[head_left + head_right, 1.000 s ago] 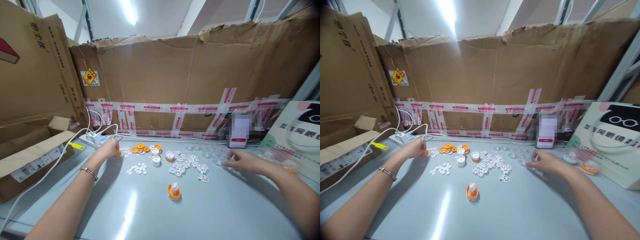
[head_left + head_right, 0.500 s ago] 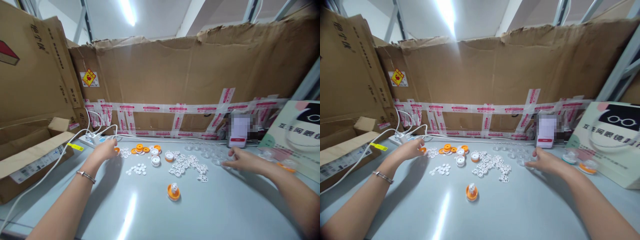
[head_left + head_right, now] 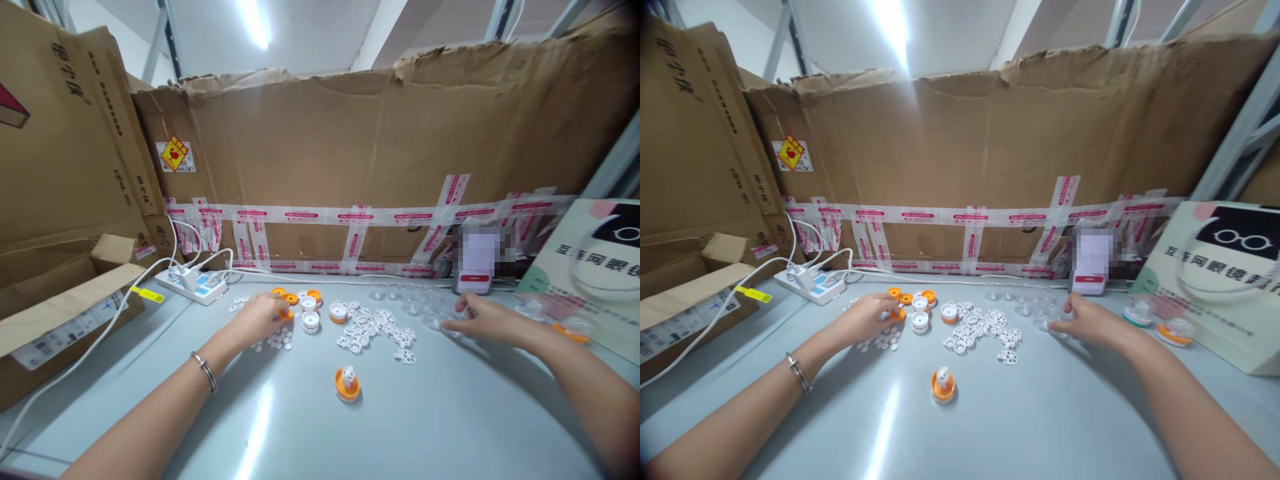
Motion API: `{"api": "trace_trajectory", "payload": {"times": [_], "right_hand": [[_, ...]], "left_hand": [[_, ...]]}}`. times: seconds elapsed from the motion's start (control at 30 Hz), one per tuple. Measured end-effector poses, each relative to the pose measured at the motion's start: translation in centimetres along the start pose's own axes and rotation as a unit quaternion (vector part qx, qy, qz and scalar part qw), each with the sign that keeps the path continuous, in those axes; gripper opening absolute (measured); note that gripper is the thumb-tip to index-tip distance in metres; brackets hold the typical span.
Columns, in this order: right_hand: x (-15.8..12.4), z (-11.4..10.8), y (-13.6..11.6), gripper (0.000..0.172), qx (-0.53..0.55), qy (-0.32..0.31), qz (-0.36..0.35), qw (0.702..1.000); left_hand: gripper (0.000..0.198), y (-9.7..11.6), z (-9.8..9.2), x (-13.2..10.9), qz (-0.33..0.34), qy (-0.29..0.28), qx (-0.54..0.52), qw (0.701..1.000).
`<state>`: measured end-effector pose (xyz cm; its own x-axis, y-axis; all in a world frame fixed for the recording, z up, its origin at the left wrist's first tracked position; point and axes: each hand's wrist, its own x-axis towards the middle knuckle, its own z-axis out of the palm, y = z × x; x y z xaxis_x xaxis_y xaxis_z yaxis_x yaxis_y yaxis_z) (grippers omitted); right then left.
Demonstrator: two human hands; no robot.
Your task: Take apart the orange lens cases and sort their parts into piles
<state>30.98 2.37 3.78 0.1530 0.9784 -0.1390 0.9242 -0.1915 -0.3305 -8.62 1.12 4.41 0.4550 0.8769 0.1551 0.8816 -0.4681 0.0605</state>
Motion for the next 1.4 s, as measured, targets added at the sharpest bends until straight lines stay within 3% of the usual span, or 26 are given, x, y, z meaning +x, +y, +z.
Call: {"api": "trace_trajectory", "payload": {"times": [0.17, 0.27, 0.33, 0.4, 0.47, 0.57, 0.6, 0.7, 0.87, 1.07, 1.23, 1.4], "right_hand": [[-0.1, -0.2, 0.3, 0.029, 0.002, 0.026, -0.018, 0.999], [-0.6, -1.3, -0.3, 0.034, -0.015, 0.108, 0.003, 0.994], [-1.6, -2.1, -1.6, 0.035, 0.009, 0.194, -0.003, 0.981], [-3.0, -2.1, -3.7, 0.035, 0.084, 0.243, -0.04, 0.966], [-4.8, -1.2, -6.2, 0.035, 0.172, 0.187, -0.17, 0.952], [-7.5, 1.7, -9.6, 0.028, 0.184, -0.008, -0.341, 0.922], [-8.2, 2.8, -10.4, 0.025, 0.169, -0.062, -0.373, 0.91], [-9.6, 5.3, -11.9, 0.017, 0.167, -0.129, -0.4, 0.892], [-9.7, 6.1, -12.1, 0.004, 0.174, -0.111, -0.4, 0.893], [-9.8, 6.4, -11.9, 0.005, 0.128, -0.047, -0.452, 0.881], [-10.1, 7.2, -12.1, 0.007, 0.131, -0.015, -0.427, 0.894], [-10.0, 7.3, -12.1, 0.006, 0.141, -0.021, -0.453, 0.88]], "left_hand": [[0.012, 0.1, 0.3, 0.2, 0.002, 0.057, -0.039, 0.998], [0.015, 1.7, -0.4, -0.4, 0.02, 0.108, -0.12, 0.987], [0.018, 3.5, -1.0, -1.1, 0.076, 0.089, -0.195, 0.974], [0.021, 5.4, -1.2, -1.9, 0.139, 0.023, -0.256, 0.956], [0.034, 7.0, -0.9, -2.4, 0.153, -0.014, -0.281, 0.947], [0.042, 8.2, 0.3, -2.5, 0.16, -0.036, -0.285, 0.945], [0.039, 8.3, 0.8, -2.4, 0.164, -0.037, -0.288, 0.943], [0.032, 8.4, 1.7, -2.1, 0.162, -0.032, -0.31, 0.936], [0.033, 8.4, 1.8, -2.0, 0.118, -0.042, -0.342, 0.931], [0.028, 8.5, 1.8, -2.2, 0.104, -0.057, -0.343, 0.932], [0.023, 8.5, 2.1, -2.2, 0.08, -0.042, -0.329, 0.94], [0.021, 8.6, 1.9, -2.2, 0.095, -0.048, -0.325, 0.94]]}}
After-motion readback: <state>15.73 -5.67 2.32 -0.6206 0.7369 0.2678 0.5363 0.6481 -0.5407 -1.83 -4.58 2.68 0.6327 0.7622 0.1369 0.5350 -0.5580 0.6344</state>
